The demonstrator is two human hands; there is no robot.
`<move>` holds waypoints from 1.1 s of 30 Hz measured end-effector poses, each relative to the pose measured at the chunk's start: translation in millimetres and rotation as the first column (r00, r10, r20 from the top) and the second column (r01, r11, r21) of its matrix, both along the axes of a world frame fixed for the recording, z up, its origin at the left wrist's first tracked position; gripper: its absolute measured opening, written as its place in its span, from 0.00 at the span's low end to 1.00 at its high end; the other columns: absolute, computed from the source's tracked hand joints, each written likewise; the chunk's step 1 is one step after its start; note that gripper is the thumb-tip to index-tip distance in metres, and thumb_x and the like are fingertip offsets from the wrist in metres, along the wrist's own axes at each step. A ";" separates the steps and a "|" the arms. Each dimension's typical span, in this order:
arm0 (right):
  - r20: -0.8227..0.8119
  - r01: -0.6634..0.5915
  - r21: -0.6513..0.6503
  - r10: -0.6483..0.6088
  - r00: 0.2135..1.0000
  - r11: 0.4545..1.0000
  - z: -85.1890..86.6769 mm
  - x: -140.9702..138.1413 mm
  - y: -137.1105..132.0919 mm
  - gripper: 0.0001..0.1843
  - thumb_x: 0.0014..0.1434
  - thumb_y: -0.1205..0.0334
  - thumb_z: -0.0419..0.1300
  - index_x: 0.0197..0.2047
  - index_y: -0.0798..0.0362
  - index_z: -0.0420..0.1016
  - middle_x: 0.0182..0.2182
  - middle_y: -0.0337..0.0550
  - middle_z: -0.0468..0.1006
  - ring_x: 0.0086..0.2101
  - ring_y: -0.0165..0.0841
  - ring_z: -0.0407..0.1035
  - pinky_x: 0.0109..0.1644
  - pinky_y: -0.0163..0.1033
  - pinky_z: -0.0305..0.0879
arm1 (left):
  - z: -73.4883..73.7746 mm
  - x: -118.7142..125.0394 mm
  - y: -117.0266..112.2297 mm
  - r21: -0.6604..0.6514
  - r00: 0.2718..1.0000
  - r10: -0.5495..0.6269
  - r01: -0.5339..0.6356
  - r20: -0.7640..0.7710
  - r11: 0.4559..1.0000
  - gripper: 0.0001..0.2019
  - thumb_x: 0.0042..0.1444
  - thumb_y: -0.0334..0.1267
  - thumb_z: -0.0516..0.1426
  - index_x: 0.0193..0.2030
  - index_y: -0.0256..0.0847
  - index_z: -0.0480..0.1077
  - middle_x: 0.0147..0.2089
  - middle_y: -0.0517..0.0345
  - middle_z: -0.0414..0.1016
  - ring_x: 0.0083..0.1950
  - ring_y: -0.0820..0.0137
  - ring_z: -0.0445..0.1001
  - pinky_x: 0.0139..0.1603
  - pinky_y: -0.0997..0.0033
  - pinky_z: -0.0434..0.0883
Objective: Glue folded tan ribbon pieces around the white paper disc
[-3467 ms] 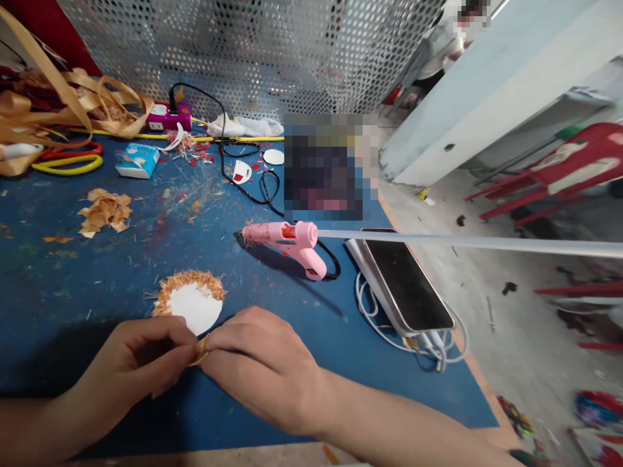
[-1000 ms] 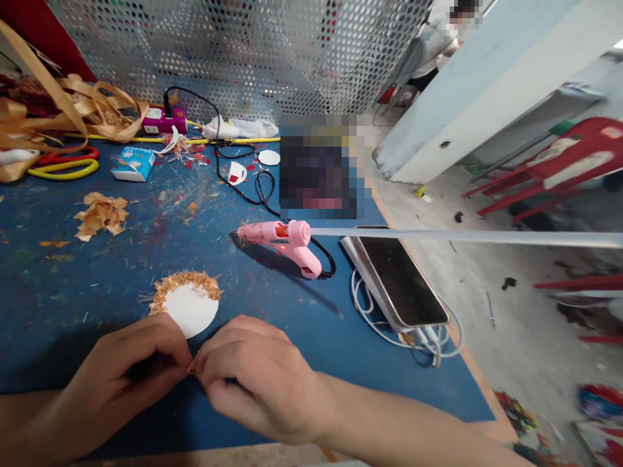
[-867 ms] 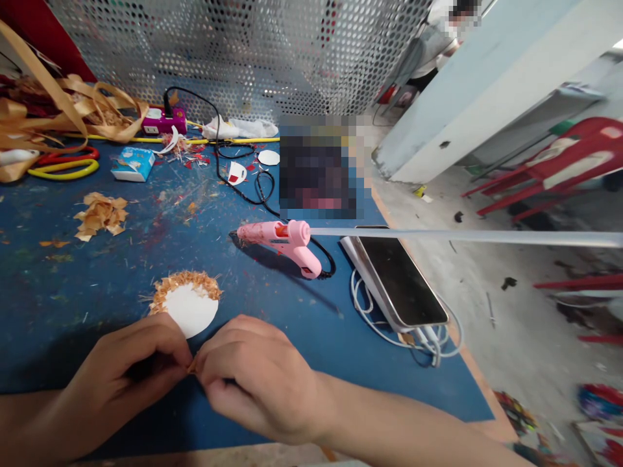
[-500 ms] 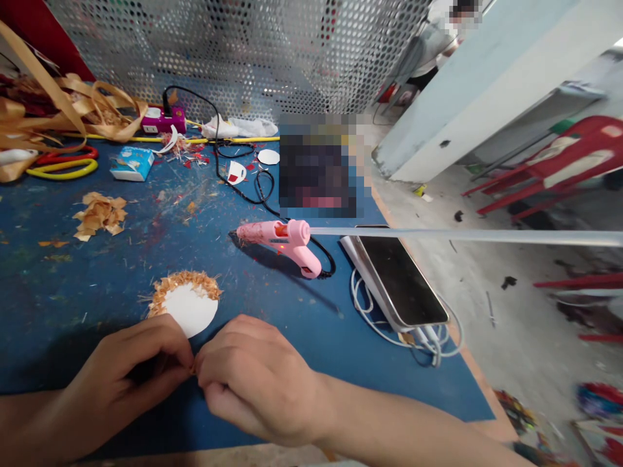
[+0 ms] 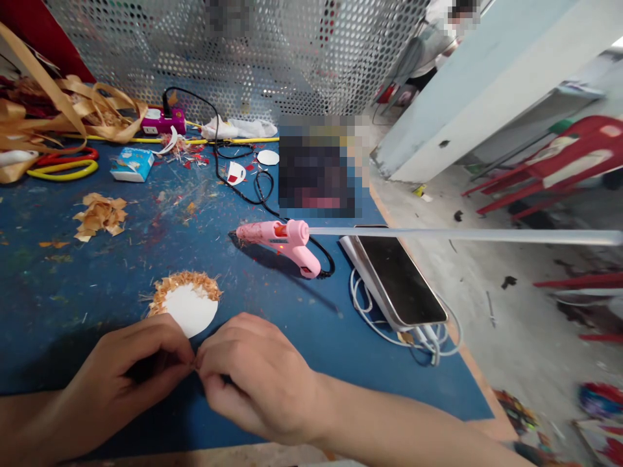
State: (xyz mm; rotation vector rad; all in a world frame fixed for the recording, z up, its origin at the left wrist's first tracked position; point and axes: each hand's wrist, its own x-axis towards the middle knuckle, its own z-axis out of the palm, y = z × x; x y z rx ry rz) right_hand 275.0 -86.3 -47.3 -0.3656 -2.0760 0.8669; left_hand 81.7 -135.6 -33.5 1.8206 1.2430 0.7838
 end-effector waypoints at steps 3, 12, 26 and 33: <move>-0.018 -0.007 -0.036 0.006 1.000 0.999 -0.2 0.5 -0.3 0.13 0.55 0.79 0.56 0.37 0.51 0.65 0.29 0.40 0.77 0.30 0.27 0.72 0.36 0.34 0.70 | -0.3 -0.6 -0.7 -0.005 1.000 0.009 -0.009 0.010 1.000 0.05 0.61 0.32 0.55 0.36 0.44 0.72 0.29 0.65 0.72 0.27 0.77 0.68 0.27 0.81 0.65; -0.071 0.002 -0.078 -0.008 0.997 0.997 -0.6 -0.6 -1.0 0.15 0.54 0.80 0.56 0.38 0.50 0.64 0.29 0.38 0.77 0.30 0.27 0.72 0.35 0.34 0.71 | -8.1 -3.2 -5.0 -0.103 0.996 0.085 -0.080 0.041 0.991 0.03 0.62 0.35 0.55 0.39 0.45 0.71 0.32 0.65 0.76 0.30 0.75 0.73 0.29 0.79 0.70; -0.013 0.000 -0.046 -0.001 1.000 0.999 -1.7 -2.4 -2.6 0.12 0.56 0.78 0.56 0.36 0.51 0.64 0.29 0.39 0.77 0.28 0.27 0.70 0.34 0.33 0.69 | -2.5 0.4 -2.1 -0.076 0.996 0.066 -0.061 0.064 0.995 0.05 0.58 0.30 0.54 0.33 0.43 0.68 0.29 0.66 0.73 0.29 0.76 0.71 0.29 0.79 0.70; 0.000 0.048 -0.073 -0.048 0.999 0.996 -1.0 -3.0 -3.0 0.12 0.57 0.77 0.56 0.37 0.50 0.64 0.29 0.37 0.77 0.29 0.27 0.72 0.35 0.34 0.69 | -4.6 1.7 -2.9 -0.043 0.996 0.091 -0.091 0.020 0.995 0.04 0.59 0.33 0.55 0.35 0.43 0.70 0.29 0.64 0.74 0.27 0.75 0.71 0.27 0.79 0.69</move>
